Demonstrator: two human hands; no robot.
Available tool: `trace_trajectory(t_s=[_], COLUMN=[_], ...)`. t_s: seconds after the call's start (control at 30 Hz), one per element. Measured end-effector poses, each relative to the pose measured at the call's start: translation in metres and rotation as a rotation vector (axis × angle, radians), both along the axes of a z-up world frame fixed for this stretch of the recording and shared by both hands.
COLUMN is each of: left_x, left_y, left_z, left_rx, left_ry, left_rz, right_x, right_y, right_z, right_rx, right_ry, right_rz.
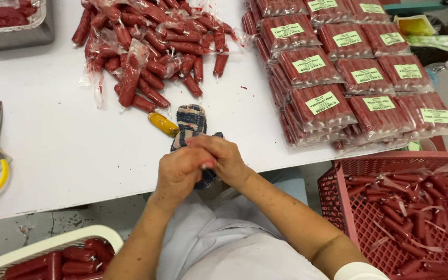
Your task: The person repeatedly wipes individual sausages with a striped cloth on a white table, then places them into a red basket. The person handles loose sausages and packaged sausage bundles on the table, using the cloth to clean each sausage before moving it.
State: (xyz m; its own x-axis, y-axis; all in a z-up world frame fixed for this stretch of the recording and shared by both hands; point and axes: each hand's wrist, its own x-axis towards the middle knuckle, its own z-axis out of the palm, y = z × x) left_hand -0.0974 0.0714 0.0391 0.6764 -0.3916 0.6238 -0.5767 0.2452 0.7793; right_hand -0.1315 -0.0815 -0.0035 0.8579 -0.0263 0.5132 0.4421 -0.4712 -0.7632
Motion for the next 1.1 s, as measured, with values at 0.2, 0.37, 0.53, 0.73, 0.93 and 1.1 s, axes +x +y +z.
trace_trajectory(t_s=[0.2, 0.37, 0.53, 0.73, 0.93, 1.1], left_x=[0.051, 0.142, 0.188, 0.077, -0.012, 0.003], left_y=[-0.009, -0.083, -0.099, -0.032, -0.002, 0.009], left_z=[-0.003, -0.01, -0.015, 0.072, 0.01, 0.017], left_rx=[0.355, 0.894, 1.216, 0.787, 0.364, 0.363], left_ry=[-0.615, -0.373, -0.052, 0.509, 0.231, 0.364], left_rz=[0.081, 0.267, 0.377, 0.21, 0.231, 0.094], right_x=[-0.065, -0.189, -0.251, -0.108, 0.028, 0.039], right_y=[-0.021, -0.135, -0.175, -0.095, -0.053, -0.028], right_z=[0.069, 0.142, 0.141, 0.085, 0.04, 0.045], right_rx=[0.287, -0.207, -0.886, 0.006, 1.089, 1.015], right_ry=[0.416, 0.855, 1.384, 0.94, 0.639, 0.511], right_rz=[0.178, -0.427, -0.923, -0.043, 0.291, 0.364])
